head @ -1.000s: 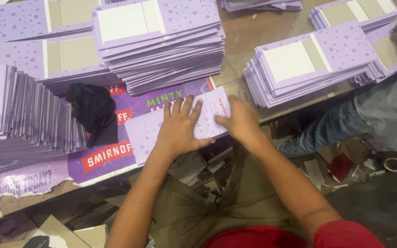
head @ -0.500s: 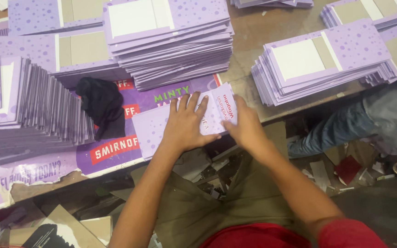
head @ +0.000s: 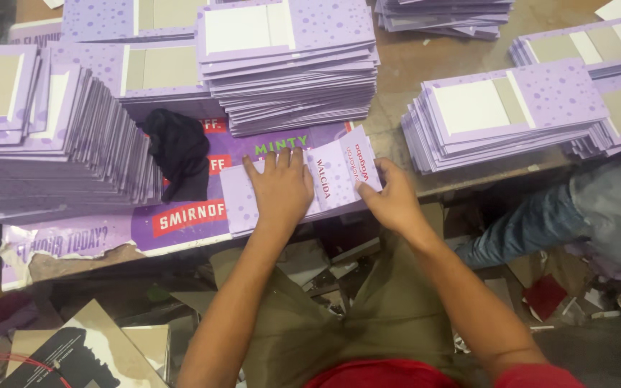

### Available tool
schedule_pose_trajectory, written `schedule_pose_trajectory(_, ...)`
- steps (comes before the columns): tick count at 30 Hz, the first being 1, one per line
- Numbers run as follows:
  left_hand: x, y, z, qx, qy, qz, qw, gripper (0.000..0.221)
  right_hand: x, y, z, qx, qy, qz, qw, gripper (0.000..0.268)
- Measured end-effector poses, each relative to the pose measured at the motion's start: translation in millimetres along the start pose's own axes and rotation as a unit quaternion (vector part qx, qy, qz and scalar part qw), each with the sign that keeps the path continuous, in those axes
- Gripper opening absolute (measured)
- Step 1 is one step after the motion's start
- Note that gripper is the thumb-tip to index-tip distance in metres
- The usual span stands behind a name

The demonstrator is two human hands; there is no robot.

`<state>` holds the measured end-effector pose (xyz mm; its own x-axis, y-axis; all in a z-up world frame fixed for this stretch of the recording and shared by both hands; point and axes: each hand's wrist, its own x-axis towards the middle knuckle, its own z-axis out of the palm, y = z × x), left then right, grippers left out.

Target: The person folds purple paper cards in half and stacks them on a table. They repeatedly pick up a card, fold it, and place it on a growing pile while another person works nearby.

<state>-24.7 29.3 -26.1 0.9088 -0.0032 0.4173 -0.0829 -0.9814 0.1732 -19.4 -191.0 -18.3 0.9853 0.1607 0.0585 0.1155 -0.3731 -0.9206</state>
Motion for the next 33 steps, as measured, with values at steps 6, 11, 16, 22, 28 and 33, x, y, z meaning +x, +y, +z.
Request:
schedule_pose_trajectory(6, -3.6, -6.4, 7.2, -0.03, -0.018, -0.031, 0.999, 0.048, 1.4, -40.2, 20.7, 0.157, -0.034, 0.131, 0.978, 0.049)
schedule_pose_trajectory(11, -16.2, -27.3, 35.5, -0.063, -0.031, -0.041, 0.997, 0.061, -36.6, -82.2, 67.2, -0.131, -0.048, -0.181, 0.974, 0.05)
schedule_pose_trajectory(16, -19.6, -29.2, 29.4, -0.01, -0.011, 0.025, 1.0, 0.048, -40.2, -73.6, 79.5, -0.151, -0.025, -0.154, 0.976, 0.05)
schedule_pose_trajectory(22, -3.9, -2.3, 0.8, -0.035, 0.0, -0.032, 0.999, 0.047, -30.5, -25.0, 59.0, 0.068, 0.047, 0.09, 0.993, 0.033)
schedule_pose_trajectory(28, -6.8, -12.8, 5.3, 0.03, -0.051, 0.021, 0.998, 0.062, -53.1, -28.8, 74.0, -0.087, -0.049, -0.208, 0.973, 0.066)
schedule_pose_trajectory(33, -6.8, -18.6, 7.8, -0.01, -0.047, 0.029, 0.998, 0.056, -57.3, -38.1, 86.9, -0.085, -0.046, -0.182, 0.979, 0.076)
